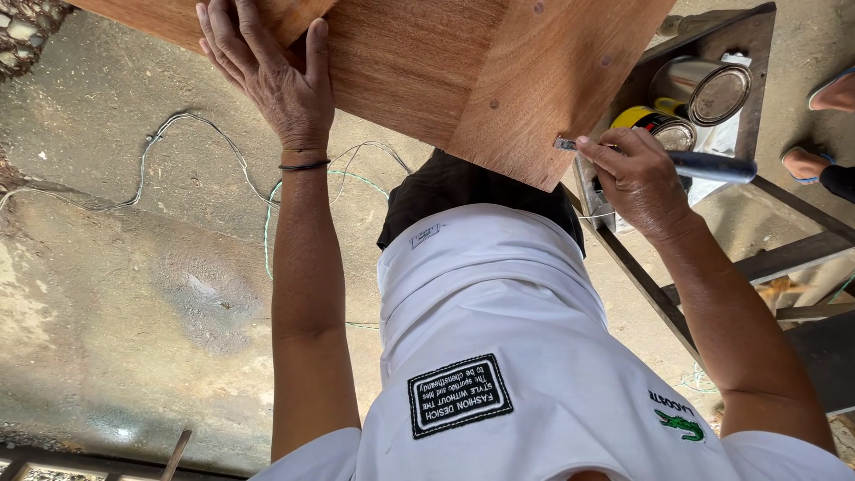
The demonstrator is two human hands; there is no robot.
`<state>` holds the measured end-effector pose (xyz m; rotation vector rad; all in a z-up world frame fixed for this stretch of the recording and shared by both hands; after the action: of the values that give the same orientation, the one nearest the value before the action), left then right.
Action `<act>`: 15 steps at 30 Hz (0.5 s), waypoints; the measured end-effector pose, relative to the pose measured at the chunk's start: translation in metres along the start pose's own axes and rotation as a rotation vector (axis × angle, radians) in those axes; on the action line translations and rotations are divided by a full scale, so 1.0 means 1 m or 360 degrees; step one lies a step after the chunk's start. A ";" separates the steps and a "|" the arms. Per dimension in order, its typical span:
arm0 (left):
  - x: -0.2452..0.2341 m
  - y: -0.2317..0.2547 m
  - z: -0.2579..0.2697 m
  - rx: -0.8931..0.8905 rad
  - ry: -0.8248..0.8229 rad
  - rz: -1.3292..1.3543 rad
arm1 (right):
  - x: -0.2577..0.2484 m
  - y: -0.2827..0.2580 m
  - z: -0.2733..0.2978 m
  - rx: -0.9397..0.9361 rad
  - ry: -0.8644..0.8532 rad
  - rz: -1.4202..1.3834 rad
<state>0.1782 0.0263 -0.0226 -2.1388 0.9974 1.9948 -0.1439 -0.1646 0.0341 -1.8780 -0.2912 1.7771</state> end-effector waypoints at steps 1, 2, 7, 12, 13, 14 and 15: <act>0.000 0.001 0.000 0.0002 -0.0002 0.0000 | -0.001 0.000 0.000 0.0003 0.0000 0.0000; -0.001 0.001 0.000 -0.0007 -0.0014 -0.0008 | -0.001 0.000 0.000 0.0012 -0.0025 0.0019; -0.001 0.000 0.000 -0.0004 0.0001 0.0020 | -0.001 -0.009 -0.002 0.0151 -0.0053 0.0023; 0.001 -0.002 0.000 -0.0039 -0.0066 -0.0016 | 0.004 -0.020 0.002 0.0357 0.0047 -0.0125; 0.000 -0.002 0.001 -0.0040 -0.0065 -0.0014 | 0.007 -0.021 0.004 0.0357 0.0046 -0.0123; 0.000 -0.001 0.001 -0.0025 -0.0053 0.0011 | 0.009 -0.022 0.006 0.0387 0.0060 -0.0125; -0.001 -0.001 0.001 -0.0011 -0.0041 0.0036 | 0.012 -0.022 0.009 0.0416 0.0074 -0.0128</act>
<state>0.1781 0.0276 -0.0222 -2.1091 1.0170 2.0337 -0.1466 -0.1381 0.0352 -1.6959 -0.1091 1.6295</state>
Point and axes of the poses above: each hand's wrist, its own z-axis away from the middle knuckle, its own x-axis out of the palm, y = z × x, the point moved 3 cm from there along -z, towards the middle knuckle
